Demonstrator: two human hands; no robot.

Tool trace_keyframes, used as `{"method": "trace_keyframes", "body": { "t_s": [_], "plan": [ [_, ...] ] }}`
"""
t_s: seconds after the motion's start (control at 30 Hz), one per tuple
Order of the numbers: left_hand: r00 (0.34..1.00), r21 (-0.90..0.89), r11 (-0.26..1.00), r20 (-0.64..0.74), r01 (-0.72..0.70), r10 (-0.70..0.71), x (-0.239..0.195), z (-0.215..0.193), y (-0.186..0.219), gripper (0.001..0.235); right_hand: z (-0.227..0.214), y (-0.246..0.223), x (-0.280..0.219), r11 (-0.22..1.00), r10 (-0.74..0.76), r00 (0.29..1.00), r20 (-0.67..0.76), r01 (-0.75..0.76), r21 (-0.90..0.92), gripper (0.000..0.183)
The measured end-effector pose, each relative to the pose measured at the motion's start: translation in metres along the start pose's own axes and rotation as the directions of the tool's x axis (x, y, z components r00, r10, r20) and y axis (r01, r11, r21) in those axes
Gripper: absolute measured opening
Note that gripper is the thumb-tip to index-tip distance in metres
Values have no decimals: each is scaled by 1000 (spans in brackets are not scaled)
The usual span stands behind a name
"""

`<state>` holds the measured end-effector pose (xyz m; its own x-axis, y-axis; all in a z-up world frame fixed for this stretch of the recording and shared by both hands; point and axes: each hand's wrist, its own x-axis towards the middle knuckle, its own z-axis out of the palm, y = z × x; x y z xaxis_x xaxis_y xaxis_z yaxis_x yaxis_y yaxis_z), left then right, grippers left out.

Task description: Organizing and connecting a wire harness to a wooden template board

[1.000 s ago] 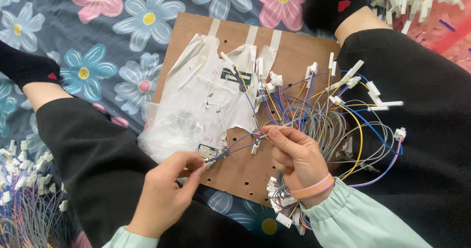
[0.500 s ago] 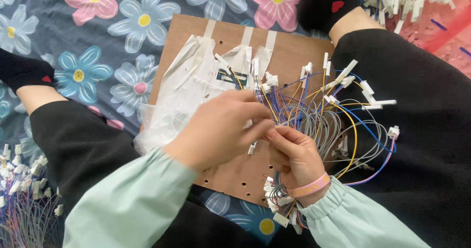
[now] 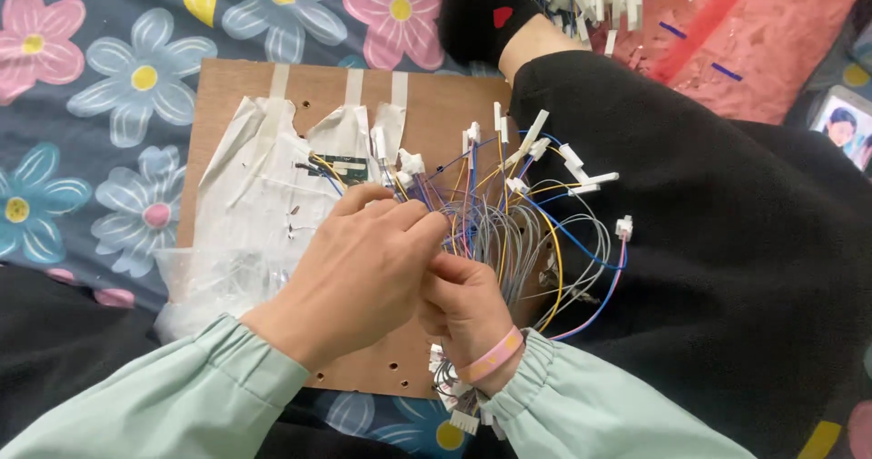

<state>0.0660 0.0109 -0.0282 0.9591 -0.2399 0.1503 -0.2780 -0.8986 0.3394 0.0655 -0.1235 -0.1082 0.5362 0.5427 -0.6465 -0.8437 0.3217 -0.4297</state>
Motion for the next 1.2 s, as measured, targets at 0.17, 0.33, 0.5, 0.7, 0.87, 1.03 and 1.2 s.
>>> {"method": "trace_keyframes", "body": {
  "t_s": [0.17,0.33,0.5,0.7,0.87,1.03,1.2],
  "plan": [
    [999,-94,995,-29,-25,22,0,1,-2,16,-6,8,4,999,-20,1000,21,21,-27,6],
    [998,-199,978,39,59,-53,5,2,-10,14,-11,10,6,996,-32,998,-45,28,-84,7],
    [978,-348,916,135,200,-162,4,-2,-18,9,0,10,2,999,-17,1000,-25,16,-46,3],
    [957,-430,860,208,275,-202,9,3,-20,8,-1,9,3,992,-64,997,-43,59,-114,2],
    [922,-434,827,303,359,-241,17,9,-21,7,-4,10,5,990,-75,996,-37,70,-121,4],
    [895,-426,802,347,418,-281,19,9,-21,10,-5,9,7,989,-55,997,-48,48,-141,1],
    [891,-454,778,346,434,-295,19,10,-21,9,-6,10,8,992,-45,999,-22,42,-116,2]
  ]
}}
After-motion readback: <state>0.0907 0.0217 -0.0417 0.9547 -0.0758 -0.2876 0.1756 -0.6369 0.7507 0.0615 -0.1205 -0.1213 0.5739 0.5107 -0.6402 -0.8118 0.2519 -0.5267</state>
